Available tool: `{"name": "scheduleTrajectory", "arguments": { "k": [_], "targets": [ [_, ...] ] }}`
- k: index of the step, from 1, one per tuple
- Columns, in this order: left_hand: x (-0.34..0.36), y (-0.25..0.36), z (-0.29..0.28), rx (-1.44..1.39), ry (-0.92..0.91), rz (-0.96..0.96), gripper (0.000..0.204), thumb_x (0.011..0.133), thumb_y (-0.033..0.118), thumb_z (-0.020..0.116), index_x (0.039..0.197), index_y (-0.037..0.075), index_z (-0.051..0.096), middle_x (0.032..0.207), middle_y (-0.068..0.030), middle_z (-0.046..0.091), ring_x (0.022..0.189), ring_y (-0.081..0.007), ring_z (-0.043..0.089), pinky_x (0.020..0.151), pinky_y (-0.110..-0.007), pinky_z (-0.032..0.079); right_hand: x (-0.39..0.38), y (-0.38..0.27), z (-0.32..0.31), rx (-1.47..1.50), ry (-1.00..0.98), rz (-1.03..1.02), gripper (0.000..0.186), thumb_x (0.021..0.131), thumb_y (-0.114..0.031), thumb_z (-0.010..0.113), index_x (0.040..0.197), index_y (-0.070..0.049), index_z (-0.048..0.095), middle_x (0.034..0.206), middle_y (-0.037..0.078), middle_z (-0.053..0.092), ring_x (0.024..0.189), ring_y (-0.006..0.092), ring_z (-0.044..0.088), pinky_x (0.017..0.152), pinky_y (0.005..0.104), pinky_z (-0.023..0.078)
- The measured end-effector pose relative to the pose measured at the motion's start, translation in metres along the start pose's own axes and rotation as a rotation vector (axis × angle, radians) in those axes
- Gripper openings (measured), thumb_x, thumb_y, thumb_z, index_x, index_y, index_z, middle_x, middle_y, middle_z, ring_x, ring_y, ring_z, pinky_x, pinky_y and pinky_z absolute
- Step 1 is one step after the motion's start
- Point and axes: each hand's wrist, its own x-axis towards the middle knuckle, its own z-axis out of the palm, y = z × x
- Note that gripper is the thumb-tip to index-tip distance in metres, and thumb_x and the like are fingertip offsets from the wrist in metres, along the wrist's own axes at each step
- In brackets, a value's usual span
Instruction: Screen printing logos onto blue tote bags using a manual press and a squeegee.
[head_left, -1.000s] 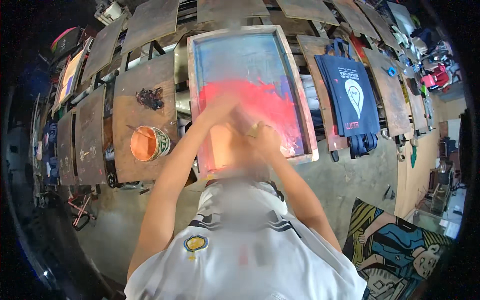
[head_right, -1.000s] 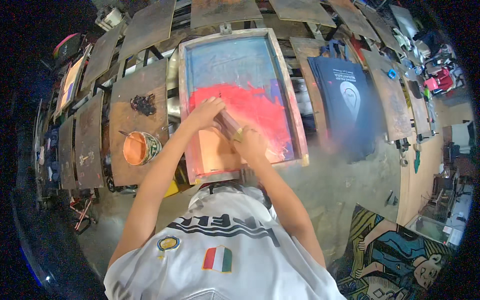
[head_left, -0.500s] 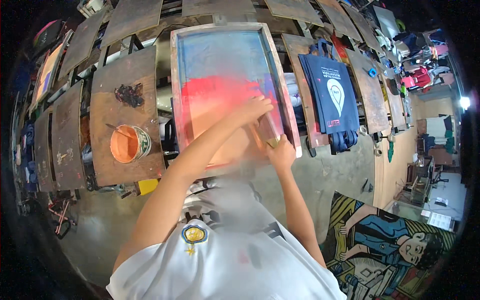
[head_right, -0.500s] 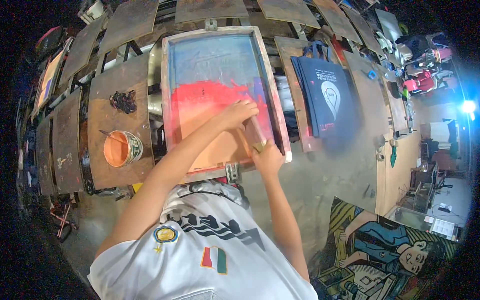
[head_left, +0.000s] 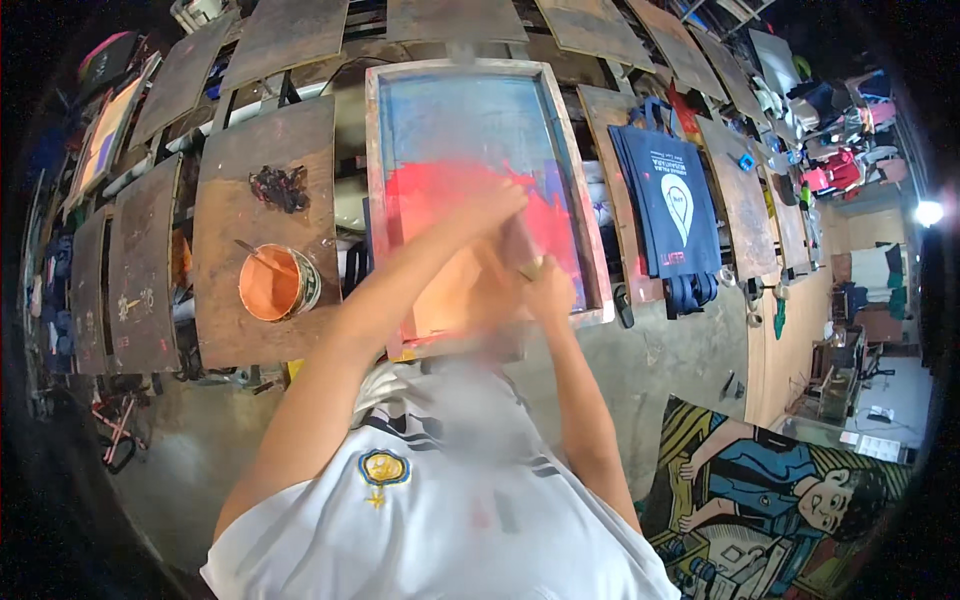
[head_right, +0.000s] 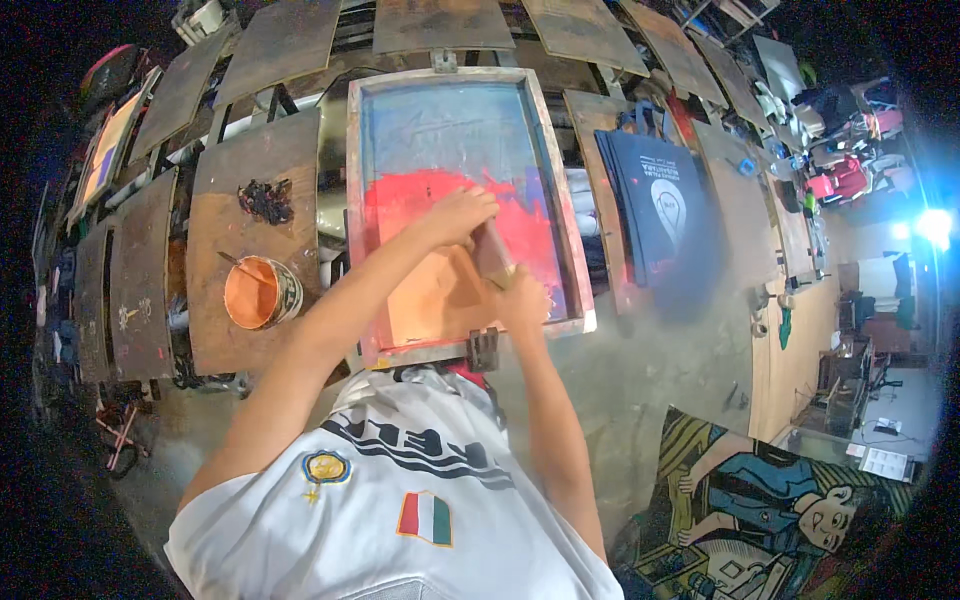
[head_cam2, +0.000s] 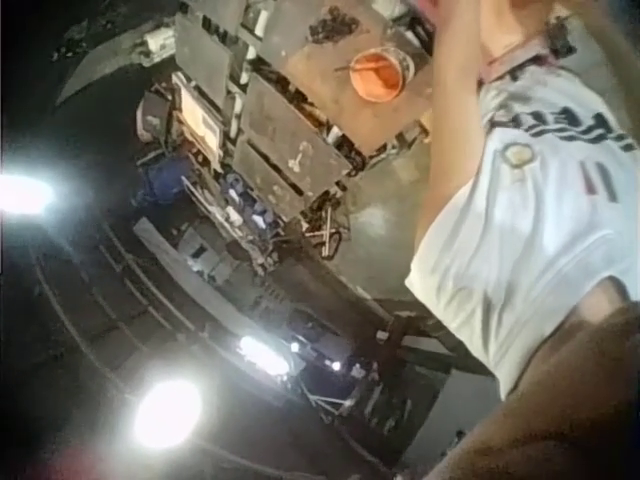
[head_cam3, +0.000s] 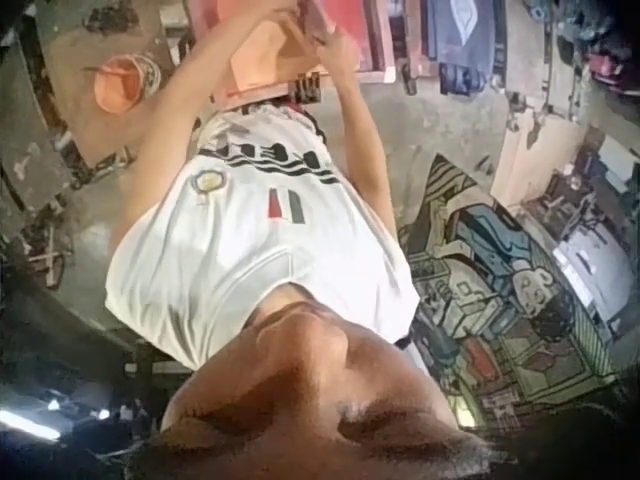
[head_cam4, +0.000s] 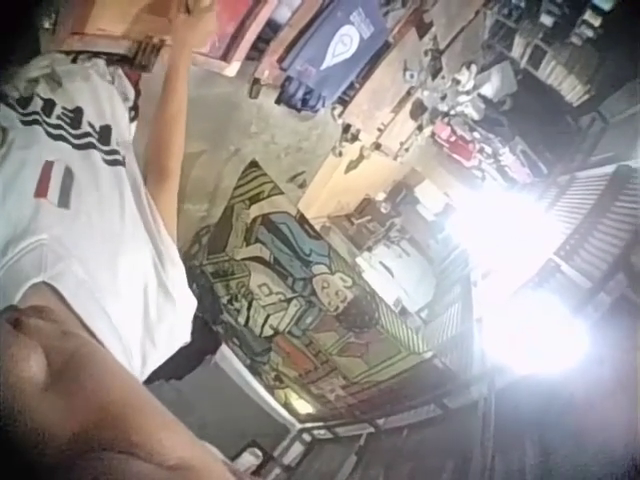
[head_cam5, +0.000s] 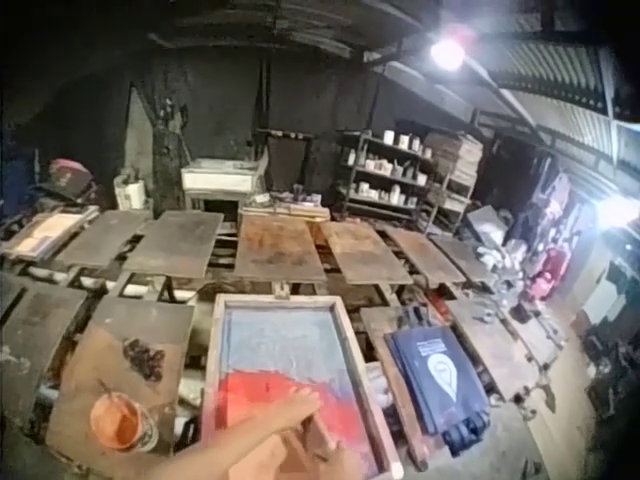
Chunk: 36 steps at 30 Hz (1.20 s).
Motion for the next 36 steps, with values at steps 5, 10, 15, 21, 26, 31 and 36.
{"name": "scheduleTrajectory", "arguments": {
  "k": [5, 10, 15, 21, 26, 31, 36],
  "targets": [
    [0.034, 0.043, 0.028, 0.058, 0.29, 0.061, 0.037, 0.062, 0.013, 0.078, 0.094, 0.013, 0.059, 0.103, -0.0035, 0.057, 0.105, -0.0255, 0.054, 0.085, -0.042, 0.049, 0.011, 0.063, -0.001, -0.022, 0.075, -0.058, 0.059, 0.068, -0.043, 0.083, 0.101, -0.001, 0.058, 0.087, 0.022, 0.069, 0.082, 0.0416, 0.068, 0.068, 0.0512, 0.053],
    [0.025, 0.024, 0.019, 0.065, 0.159, 0.002, 0.066, 0.049, 0.016, 0.089, 0.106, 0.013, 0.055, 0.112, -0.0026, 0.055, 0.114, -0.0262, 0.051, 0.093, -0.044, 0.045, 0.01, 0.041, 0.006, -0.077, 0.186, -0.094, 0.055, 0.071, -0.045, 0.08, 0.096, -0.002, 0.057, 0.078, 0.02, 0.068, 0.073, 0.042, 0.067, 0.062, 0.0521, 0.052],
    [-0.018, -0.021, 0.001, 0.109, 0.157, -0.077, 0.068, 0.05, 0.014, 0.09, 0.108, 0.015, 0.055, 0.115, -0.0025, 0.055, 0.117, -0.0261, 0.05, 0.094, -0.045, 0.045, 0.026, -0.005, 0.036, -0.007, 0.054, -0.119, 0.054, 0.073, -0.046, 0.077, 0.098, -0.002, 0.058, 0.08, 0.022, 0.069, 0.078, 0.0425, 0.068, 0.069, 0.052, 0.053],
    [-0.033, -0.025, -0.018, 0.11, 0.029, -0.199, 0.067, 0.051, 0.013, 0.091, 0.108, 0.014, 0.055, 0.115, -0.0029, 0.055, 0.117, -0.0263, 0.05, 0.096, -0.045, 0.044, 0.039, -0.01, 0.035, 0.037, -0.049, -0.196, 0.048, 0.073, -0.042, 0.076, 0.095, -0.003, 0.059, 0.084, 0.023, 0.07, 0.083, 0.0423, 0.069, 0.071, 0.0518, 0.054],
    [0.003, 0.017, 0.0, 0.015, 0.125, -0.214, 0.066, 0.052, 0.013, 0.091, 0.107, 0.013, 0.055, 0.113, -0.0045, 0.054, 0.115, -0.0278, 0.05, 0.095, -0.045, 0.044, 0.052, 0.036, -0.014, -0.05, -0.069, -0.201, 0.048, 0.072, -0.042, 0.078, 0.093, -0.003, 0.059, 0.081, 0.022, 0.07, 0.079, 0.0415, 0.069, 0.068, 0.0509, 0.054],
    [0.018, 0.03, 0.001, -0.034, 0.144, -0.205, 0.064, 0.052, 0.011, 0.09, 0.106, 0.012, 0.056, 0.115, -0.0047, 0.054, 0.116, -0.0283, 0.049, 0.094, -0.044, 0.045, 0.051, 0.055, -0.009, -0.061, 0.027, -0.239, 0.047, 0.07, -0.039, 0.079, 0.095, -0.005, 0.058, 0.079, 0.017, 0.069, 0.072, 0.0383, 0.069, 0.064, 0.0487, 0.056],
    [-0.004, 0.017, -0.01, -0.026, 0.18, -0.329, 0.064, 0.052, 0.01, 0.089, 0.107, 0.011, 0.057, 0.114, -0.0049, 0.055, 0.117, -0.0277, 0.049, 0.095, -0.044, 0.044, 0.066, 0.026, 0.0, -0.006, -0.049, -0.275, 0.046, 0.073, -0.039, 0.078, 0.096, -0.006, 0.056, 0.094, 0.018, 0.069, 0.081, 0.038, 0.069, 0.07, 0.0499, 0.055]
  ]
}}
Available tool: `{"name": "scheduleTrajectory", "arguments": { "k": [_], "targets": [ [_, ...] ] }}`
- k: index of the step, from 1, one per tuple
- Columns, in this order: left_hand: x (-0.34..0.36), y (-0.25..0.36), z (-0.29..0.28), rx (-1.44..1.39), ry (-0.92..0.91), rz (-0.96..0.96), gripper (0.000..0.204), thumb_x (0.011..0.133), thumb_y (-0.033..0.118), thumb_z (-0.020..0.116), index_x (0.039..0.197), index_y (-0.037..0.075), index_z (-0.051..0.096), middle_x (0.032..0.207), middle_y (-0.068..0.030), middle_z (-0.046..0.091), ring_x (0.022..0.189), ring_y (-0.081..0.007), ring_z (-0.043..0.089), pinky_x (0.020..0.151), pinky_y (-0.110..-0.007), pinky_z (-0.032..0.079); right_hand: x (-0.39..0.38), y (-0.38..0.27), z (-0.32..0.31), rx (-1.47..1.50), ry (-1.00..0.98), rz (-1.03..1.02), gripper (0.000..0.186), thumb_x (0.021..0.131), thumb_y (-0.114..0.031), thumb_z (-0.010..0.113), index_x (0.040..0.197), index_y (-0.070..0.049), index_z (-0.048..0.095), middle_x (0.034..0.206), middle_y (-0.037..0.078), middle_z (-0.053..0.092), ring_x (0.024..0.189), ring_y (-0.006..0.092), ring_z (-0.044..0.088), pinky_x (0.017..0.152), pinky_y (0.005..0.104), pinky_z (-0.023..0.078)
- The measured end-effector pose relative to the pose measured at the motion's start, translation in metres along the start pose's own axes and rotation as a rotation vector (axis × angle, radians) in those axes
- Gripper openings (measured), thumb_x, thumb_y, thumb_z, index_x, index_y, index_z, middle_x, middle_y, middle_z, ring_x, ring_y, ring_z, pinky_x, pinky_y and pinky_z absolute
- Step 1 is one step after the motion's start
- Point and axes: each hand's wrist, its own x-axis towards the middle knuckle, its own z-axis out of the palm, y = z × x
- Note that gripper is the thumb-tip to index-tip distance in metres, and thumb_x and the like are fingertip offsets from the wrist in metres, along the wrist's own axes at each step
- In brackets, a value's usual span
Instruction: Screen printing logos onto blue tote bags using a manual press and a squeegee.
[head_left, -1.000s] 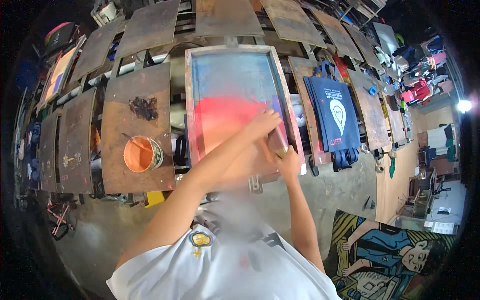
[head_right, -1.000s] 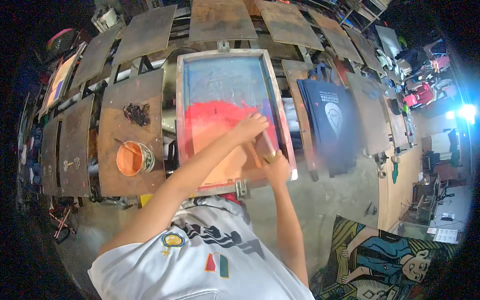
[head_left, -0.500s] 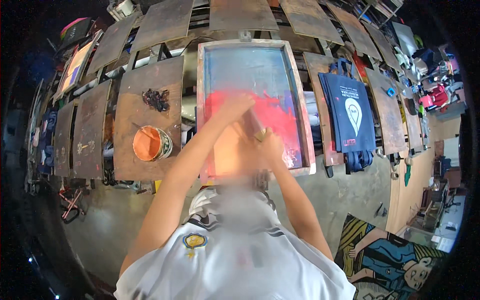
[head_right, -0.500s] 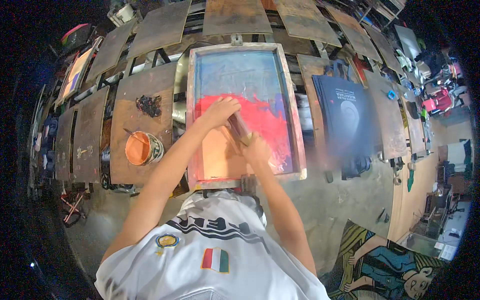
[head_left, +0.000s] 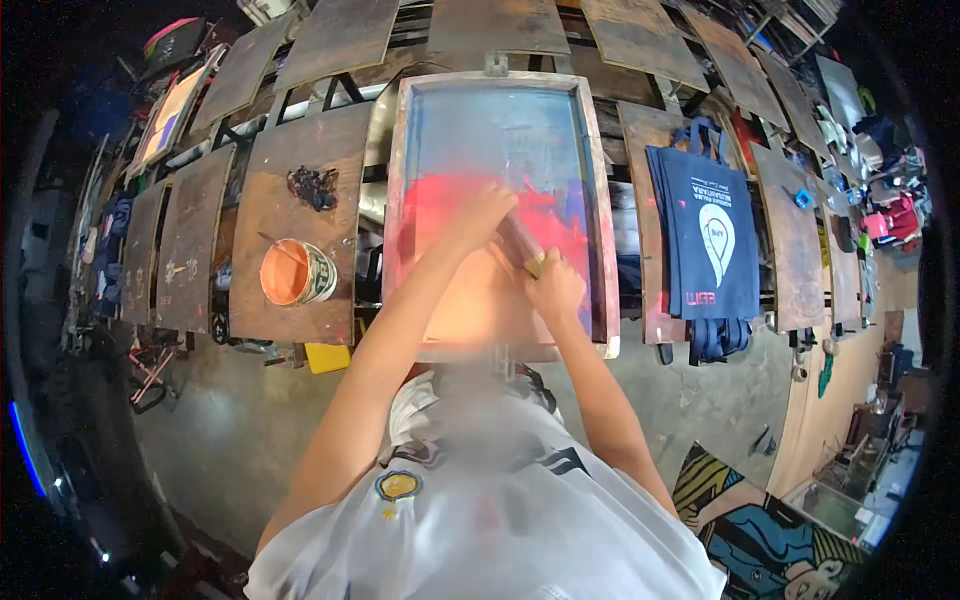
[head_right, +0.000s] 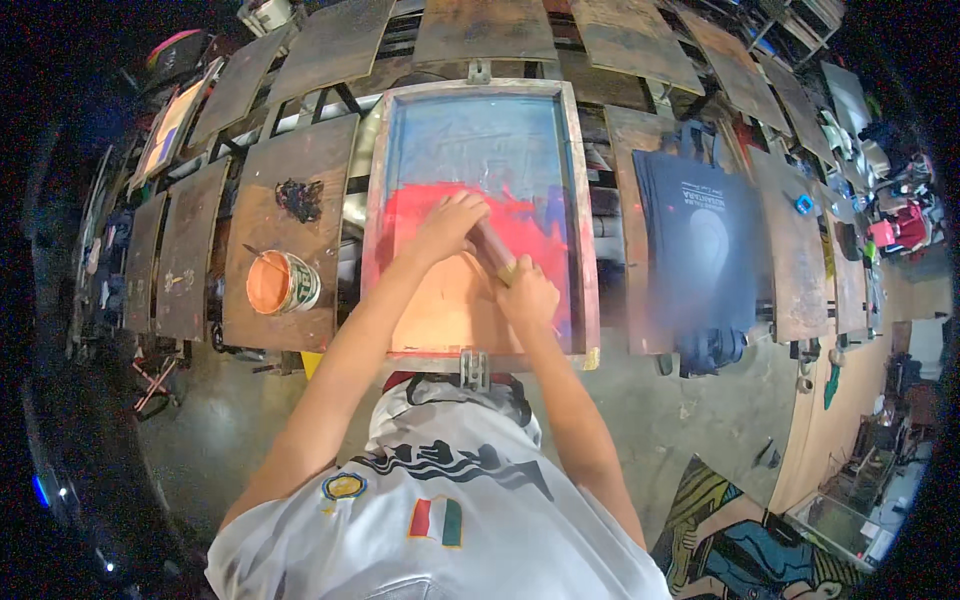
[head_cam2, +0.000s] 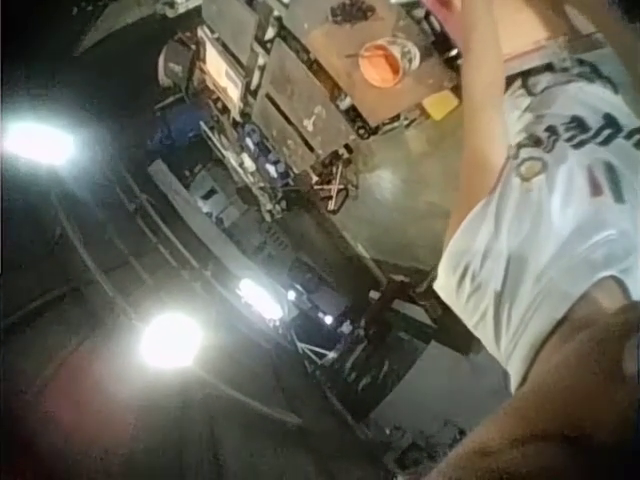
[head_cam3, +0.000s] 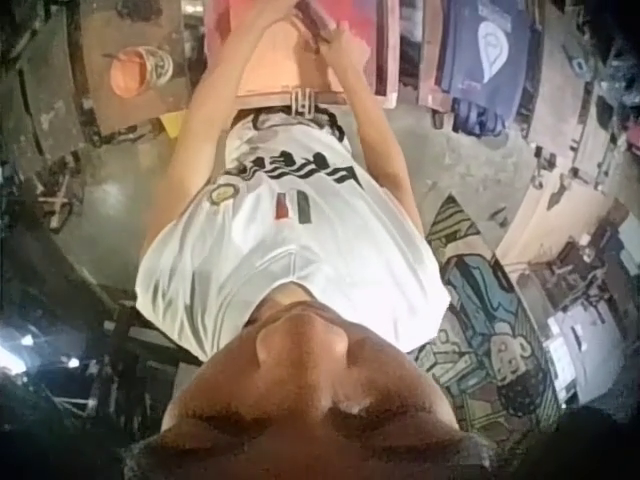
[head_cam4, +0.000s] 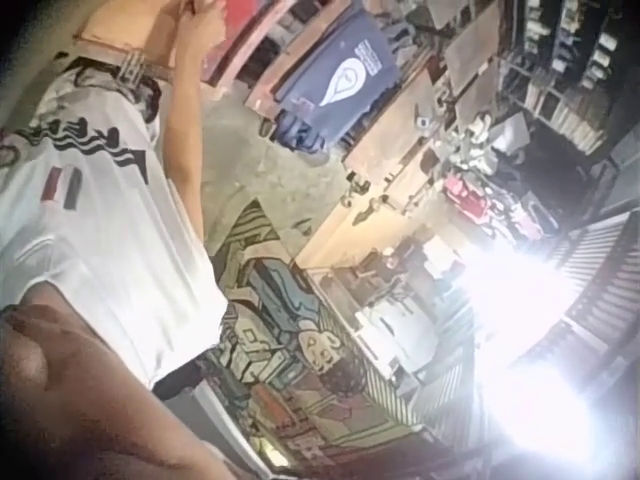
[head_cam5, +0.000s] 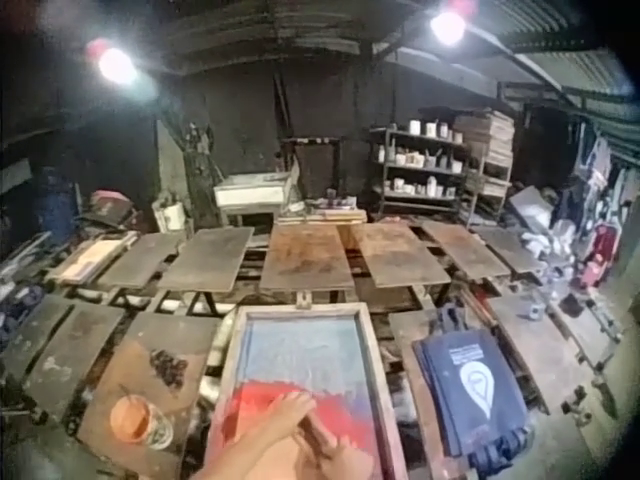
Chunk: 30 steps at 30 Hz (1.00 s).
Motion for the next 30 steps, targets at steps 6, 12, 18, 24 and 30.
{"name": "scheduleTrajectory", "arguments": {
  "k": [6, 12, 18, 24, 30],
  "targets": [
    [-0.064, -0.055, -0.001, 0.143, 0.169, -0.145, 0.064, 0.053, 0.011, 0.088, 0.109, 0.01, 0.057, 0.113, -0.0053, 0.056, 0.114, -0.028, 0.051, 0.097, -0.044, 0.041, 0.015, -0.039, 0.033, 0.076, -0.15, -0.21, 0.046, 0.075, -0.04, 0.075, 0.099, -0.006, 0.057, 0.096, 0.018, 0.069, 0.083, 0.0383, 0.069, 0.071, 0.0498, 0.055],
    [-0.073, -0.052, -0.02, 0.274, 0.056, -0.215, 0.066, 0.052, 0.017, 0.089, 0.109, 0.012, 0.056, 0.109, -0.0047, 0.056, 0.112, -0.0286, 0.052, 0.096, -0.044, 0.041, 0.023, -0.042, 0.027, 0.077, -0.17, -0.299, 0.044, 0.077, -0.039, 0.073, 0.1, -0.004, 0.058, 0.089, 0.018, 0.071, 0.08, 0.0382, 0.07, 0.071, 0.0498, 0.056],
    [-0.012, 0.002, 0.013, 0.059, 0.101, -0.006, 0.064, 0.053, 0.013, 0.089, 0.108, 0.012, 0.057, 0.112, -0.0048, 0.056, 0.113, -0.0283, 0.051, 0.093, -0.045, 0.044, 0.006, 0.018, -0.021, -0.06, -0.177, -0.099, 0.051, 0.073, -0.043, 0.077, 0.099, -0.004, 0.058, 0.084, 0.019, 0.07, 0.078, 0.0388, 0.07, 0.067, 0.05, 0.056],
    [0.012, 0.027, 0.021, -0.049, -0.126, 0.145, 0.065, 0.051, 0.01, 0.089, 0.107, 0.011, 0.057, 0.112, -0.0043, 0.056, 0.114, -0.028, 0.051, 0.095, -0.045, 0.043, -0.036, 0.033, -0.012, -0.042, -0.041, 0.062, 0.051, 0.072, -0.042, 0.079, 0.096, -0.004, 0.056, 0.083, 0.019, 0.069, 0.077, 0.0397, 0.069, 0.067, 0.0502, 0.055],
    [-0.015, -0.015, -0.006, -0.055, -0.051, 0.107, 0.065, 0.052, 0.009, 0.088, 0.11, 0.011, 0.058, 0.114, -0.0035, 0.056, 0.114, -0.0278, 0.051, 0.096, -0.044, 0.043, -0.024, -0.015, 0.02, 0.003, 0.01, 0.052, 0.047, 0.073, -0.04, 0.077, 0.097, -0.006, 0.056, 0.089, 0.018, 0.068, 0.08, 0.0379, 0.068, 0.069, 0.0496, 0.054]
  ]
}}
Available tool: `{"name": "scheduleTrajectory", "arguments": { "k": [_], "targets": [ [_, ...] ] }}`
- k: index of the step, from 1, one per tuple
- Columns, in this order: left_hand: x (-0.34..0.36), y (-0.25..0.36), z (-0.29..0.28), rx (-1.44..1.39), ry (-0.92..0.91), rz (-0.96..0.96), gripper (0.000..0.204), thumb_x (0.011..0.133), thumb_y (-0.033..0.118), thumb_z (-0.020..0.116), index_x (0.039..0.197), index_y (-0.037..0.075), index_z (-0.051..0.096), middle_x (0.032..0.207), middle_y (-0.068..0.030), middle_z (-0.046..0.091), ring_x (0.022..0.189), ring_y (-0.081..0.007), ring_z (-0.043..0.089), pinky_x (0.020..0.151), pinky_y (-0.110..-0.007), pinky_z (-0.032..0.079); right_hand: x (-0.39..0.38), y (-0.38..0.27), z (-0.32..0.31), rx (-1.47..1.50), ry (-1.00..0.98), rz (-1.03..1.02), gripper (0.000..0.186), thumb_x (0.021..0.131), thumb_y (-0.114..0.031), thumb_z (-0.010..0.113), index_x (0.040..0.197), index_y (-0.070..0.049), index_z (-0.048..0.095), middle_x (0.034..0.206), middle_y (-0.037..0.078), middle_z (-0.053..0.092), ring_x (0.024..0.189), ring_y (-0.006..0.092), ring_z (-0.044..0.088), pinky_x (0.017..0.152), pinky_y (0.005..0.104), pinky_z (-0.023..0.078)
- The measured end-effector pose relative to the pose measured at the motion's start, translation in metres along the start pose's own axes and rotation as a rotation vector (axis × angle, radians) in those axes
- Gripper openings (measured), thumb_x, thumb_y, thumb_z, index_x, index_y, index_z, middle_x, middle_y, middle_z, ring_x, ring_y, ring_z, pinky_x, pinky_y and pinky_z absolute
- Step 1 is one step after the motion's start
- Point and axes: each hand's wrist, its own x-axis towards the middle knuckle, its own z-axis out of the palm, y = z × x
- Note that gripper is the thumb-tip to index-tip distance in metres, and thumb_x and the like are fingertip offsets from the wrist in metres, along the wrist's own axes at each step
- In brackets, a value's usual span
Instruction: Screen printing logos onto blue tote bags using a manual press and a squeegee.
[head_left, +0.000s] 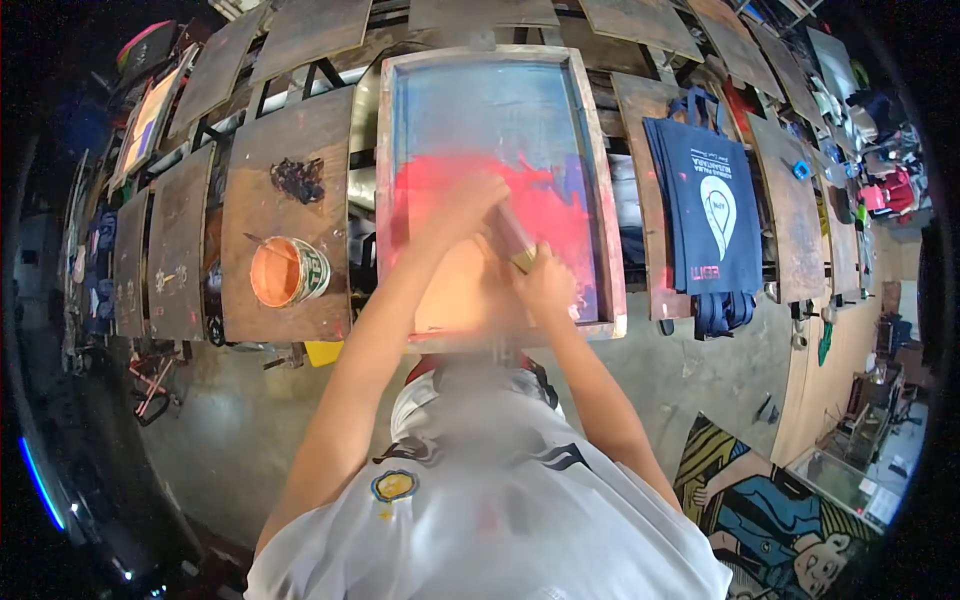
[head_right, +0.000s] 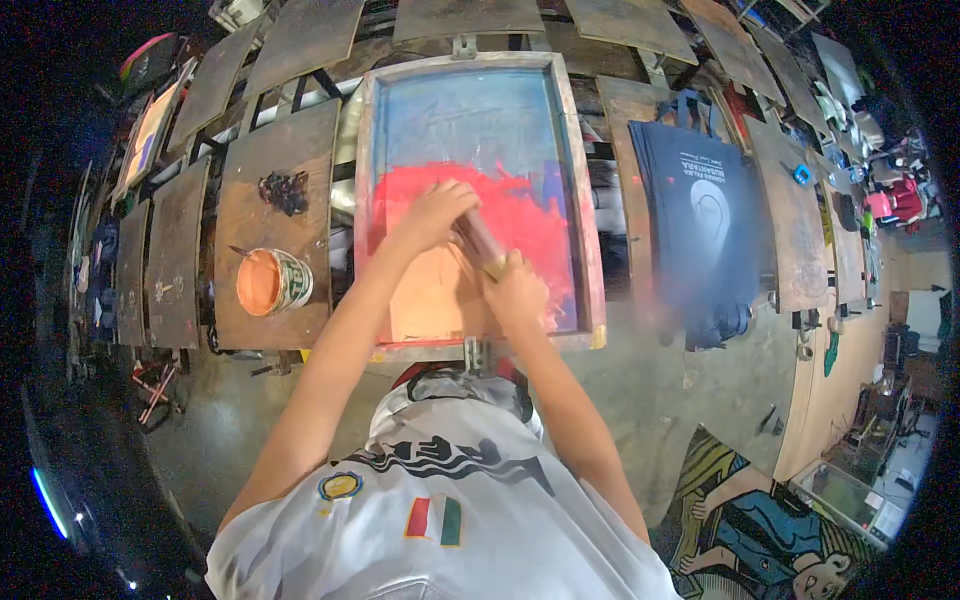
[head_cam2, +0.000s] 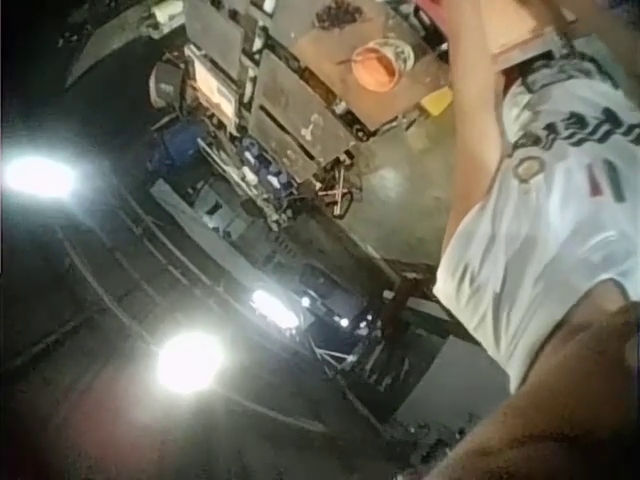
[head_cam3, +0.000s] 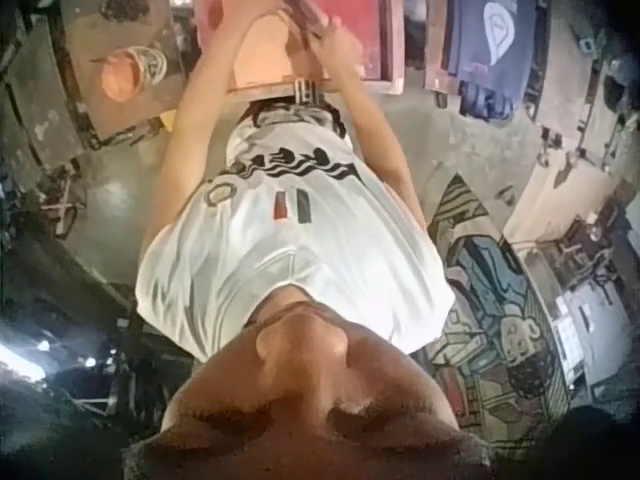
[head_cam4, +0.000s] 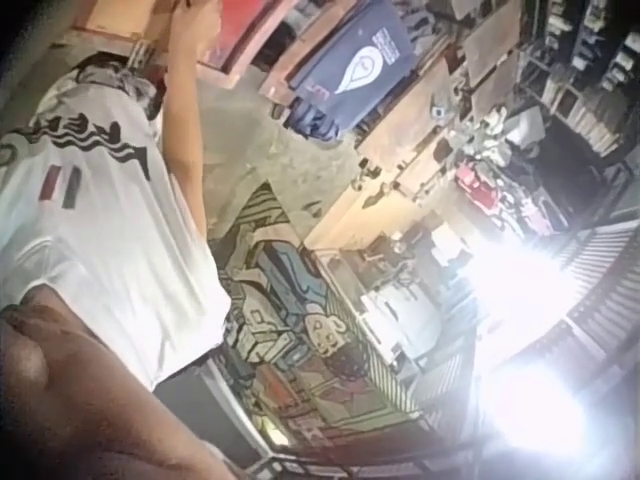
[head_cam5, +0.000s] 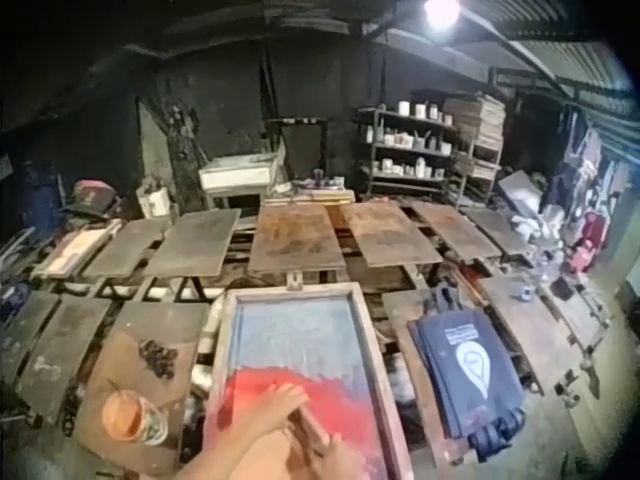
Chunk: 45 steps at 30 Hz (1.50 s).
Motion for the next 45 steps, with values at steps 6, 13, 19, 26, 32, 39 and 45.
{"name": "scheduleTrajectory", "arguments": {
  "k": [6, 13, 19, 26, 32, 39, 45],
  "targets": [
    [-0.045, -0.04, -0.011, -0.013, 0.059, -0.129, 0.066, 0.053, 0.009, 0.088, 0.111, 0.011, 0.058, 0.114, -0.0043, 0.055, 0.115, -0.0286, 0.05, 0.096, -0.045, 0.043, 0.014, -0.035, 0.025, 0.068, 0.001, -0.163, 0.041, 0.075, -0.037, 0.075, 0.098, -0.007, 0.059, 0.091, 0.018, 0.069, 0.082, 0.0365, 0.069, 0.072, 0.0485, 0.055],
    [0.003, 0.002, 0.002, 0.128, 0.039, -0.101, 0.068, 0.053, 0.012, 0.09, 0.112, 0.011, 0.056, 0.117, -0.0055, 0.054, 0.117, -0.03, 0.049, 0.096, -0.045, 0.044, 0.017, -0.001, -0.029, -0.011, -0.065, -0.094, 0.048, 0.072, -0.041, 0.075, 0.099, -0.003, 0.061, 0.086, 0.023, 0.069, 0.082, 0.0395, 0.069, 0.071, 0.0513, 0.054],
    [0.03, 0.033, 0.031, 0.064, 0.073, -0.016, 0.069, 0.051, 0.013, 0.089, 0.112, 0.01, 0.057, 0.119, -0.0072, 0.055, 0.118, -0.0306, 0.05, 0.097, -0.045, 0.045, 0.012, 0.052, -0.039, -0.012, -0.003, -0.104, 0.055, 0.07, -0.046, 0.075, 0.095, 0.001, 0.063, 0.082, 0.025, 0.069, 0.08, 0.0421, 0.068, 0.071, 0.0527, 0.054],
    [-0.032, -0.009, 0.021, -0.12, 0.265, -0.056, 0.063, 0.052, 0.011, 0.086, 0.108, 0.008, 0.058, 0.112, -0.0088, 0.055, 0.112, -0.0328, 0.051, 0.095, -0.045, 0.045, 0.013, -0.003, -0.016, -0.166, 0.024, -0.175, 0.047, 0.075, -0.047, 0.071, 0.092, -0.005, 0.059, 0.081, 0.018, 0.069, 0.078, 0.0376, 0.069, 0.066, 0.0489, 0.054],
    [-0.095, -0.041, 0.013, -0.056, 0.408, -0.233, 0.059, 0.054, 0.013, 0.087, 0.106, 0.007, 0.059, 0.111, -0.0111, 0.056, 0.111, -0.0352, 0.051, 0.096, -0.046, 0.044, 0.026, -0.052, 0.006, -0.171, -0.086, -0.352, 0.046, 0.077, -0.045, 0.074, 0.097, -0.006, 0.059, 0.09, 0.016, 0.069, 0.078, 0.0357, 0.07, 0.066, 0.0471, 0.056],
    [-0.115, -0.021, -0.004, -0.033, 0.245, -0.373, 0.064, 0.063, 0.019, 0.085, 0.117, 0.006, 0.055, 0.125, -0.016, 0.056, 0.122, -0.0383, 0.048, 0.102, -0.049, 0.041, 0.023, -0.054, 0.001, -0.186, -0.109, -0.424, 0.048, 0.074, -0.045, 0.075, 0.101, -0.007, 0.061, 0.095, 0.015, 0.069, 0.082, 0.0347, 0.07, 0.067, 0.0466, 0.056],
    [-0.038, 0.006, 0.02, -0.029, 0.33, -0.064, 0.065, 0.056, 0.02, 0.089, 0.11, 0.008, 0.056, 0.115, -0.0114, 0.055, 0.115, -0.034, 0.05, 0.093, -0.049, 0.044, 0.018, -0.005, -0.058, -0.253, -0.124, -0.237, 0.042, 0.075, -0.043, 0.073, 0.092, -0.005, 0.066, 0.086, 0.022, 0.069, 0.081, 0.036, 0.07, 0.069, 0.0468, 0.056]
  ]
}}
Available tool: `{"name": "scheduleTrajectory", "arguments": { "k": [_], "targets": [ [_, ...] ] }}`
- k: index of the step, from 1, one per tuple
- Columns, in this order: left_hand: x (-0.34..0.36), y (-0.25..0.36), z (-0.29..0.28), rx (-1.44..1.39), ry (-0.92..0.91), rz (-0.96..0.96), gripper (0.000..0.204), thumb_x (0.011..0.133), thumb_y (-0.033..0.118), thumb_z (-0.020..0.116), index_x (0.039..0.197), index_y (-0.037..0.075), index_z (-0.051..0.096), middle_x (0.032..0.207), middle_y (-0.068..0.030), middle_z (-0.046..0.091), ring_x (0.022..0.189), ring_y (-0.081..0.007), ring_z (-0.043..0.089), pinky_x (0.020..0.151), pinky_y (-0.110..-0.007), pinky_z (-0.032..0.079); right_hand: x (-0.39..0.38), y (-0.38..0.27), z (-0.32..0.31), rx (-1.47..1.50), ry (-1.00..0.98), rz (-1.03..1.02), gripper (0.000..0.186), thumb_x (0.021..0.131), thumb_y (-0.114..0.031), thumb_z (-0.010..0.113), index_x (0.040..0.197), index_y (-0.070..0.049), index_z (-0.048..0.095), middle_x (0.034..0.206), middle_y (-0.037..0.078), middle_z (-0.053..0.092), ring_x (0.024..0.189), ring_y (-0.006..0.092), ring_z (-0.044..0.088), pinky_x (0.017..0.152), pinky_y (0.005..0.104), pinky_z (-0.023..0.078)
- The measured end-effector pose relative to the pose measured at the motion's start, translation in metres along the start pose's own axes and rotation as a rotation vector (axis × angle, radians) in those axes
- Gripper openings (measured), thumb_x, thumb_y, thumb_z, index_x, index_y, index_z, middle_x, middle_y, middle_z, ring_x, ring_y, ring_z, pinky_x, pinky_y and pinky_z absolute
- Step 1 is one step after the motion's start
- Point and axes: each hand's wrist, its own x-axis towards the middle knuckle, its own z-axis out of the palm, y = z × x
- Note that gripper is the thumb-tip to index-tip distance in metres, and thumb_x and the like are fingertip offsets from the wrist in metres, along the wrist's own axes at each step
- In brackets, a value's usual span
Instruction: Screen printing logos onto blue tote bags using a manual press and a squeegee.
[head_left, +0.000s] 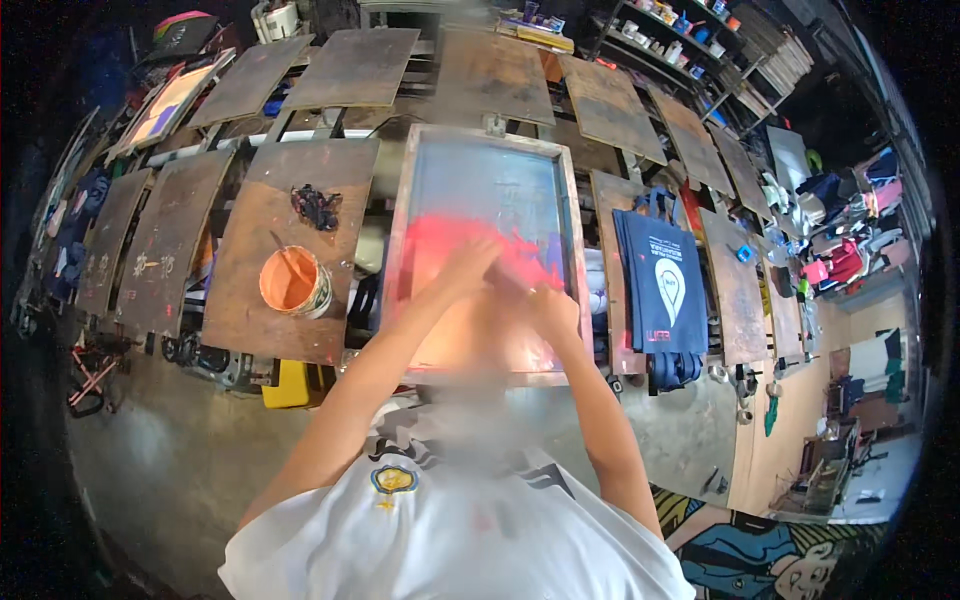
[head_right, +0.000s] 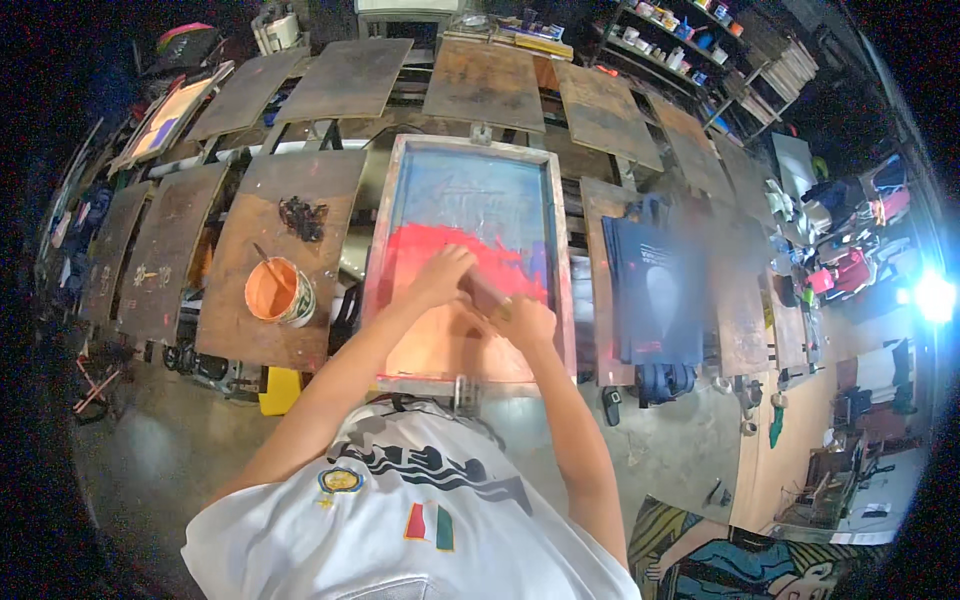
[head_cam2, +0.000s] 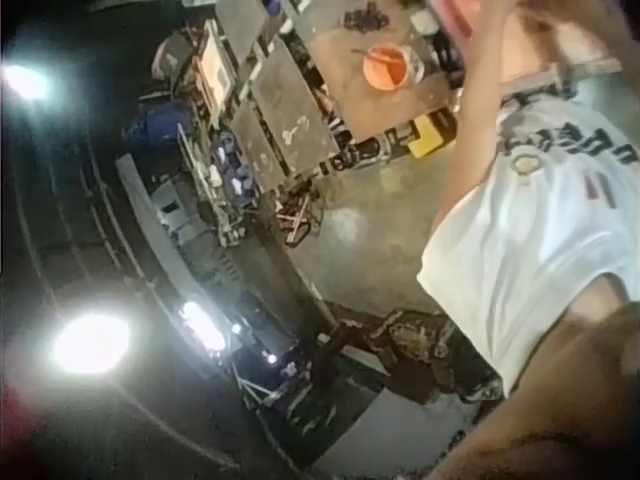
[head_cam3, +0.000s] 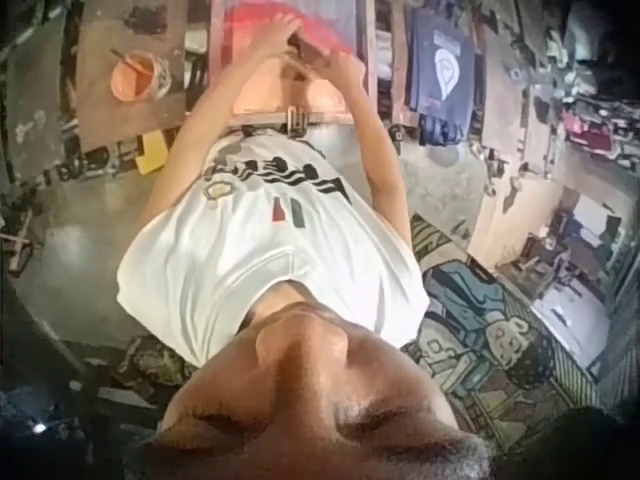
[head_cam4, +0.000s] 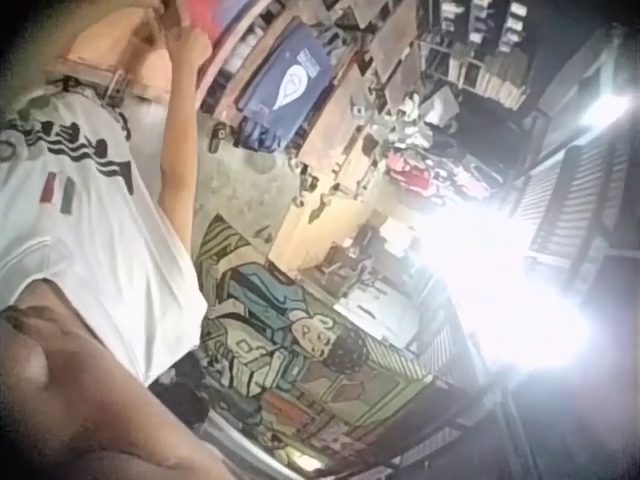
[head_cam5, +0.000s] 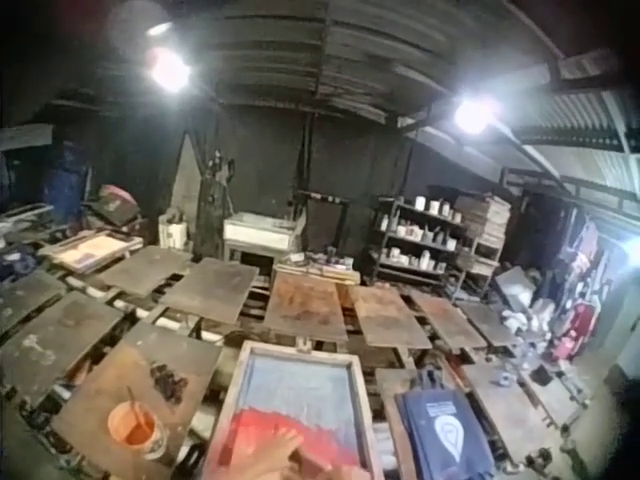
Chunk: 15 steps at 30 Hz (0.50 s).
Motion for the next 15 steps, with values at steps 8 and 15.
{"name": "scheduleTrajectory", "arguments": {
  "k": [8, 15],
  "targets": [
    [0.05, 0.025, 0.039, -0.061, -0.283, 0.066, 0.062, 0.053, 0.013, 0.087, 0.109, 0.011, 0.059, 0.117, -0.0083, 0.057, 0.117, -0.0327, 0.051, 0.095, -0.048, 0.045, -0.024, 0.057, 0.031, 0.283, 0.021, 0.172, 0.046, 0.072, -0.042, 0.073, 0.095, -0.004, 0.064, 0.085, 0.024, 0.069, 0.084, 0.0419, 0.068, 0.072, 0.0522, 0.054],
    [0.007, -0.031, 0.005, -0.063, -0.29, -0.017, 0.069, 0.049, 0.014, 0.088, 0.11, 0.009, 0.058, 0.114, -0.0082, 0.055, 0.114, -0.0328, 0.05, 0.095, -0.046, 0.045, -0.002, -0.014, 0.044, 0.194, -0.021, 0.105, 0.062, 0.069, -0.056, 0.076, 0.101, -0.004, 0.062, 0.087, 0.022, 0.07, 0.084, 0.0409, 0.069, 0.071, 0.0505, 0.054]
  ]
}}
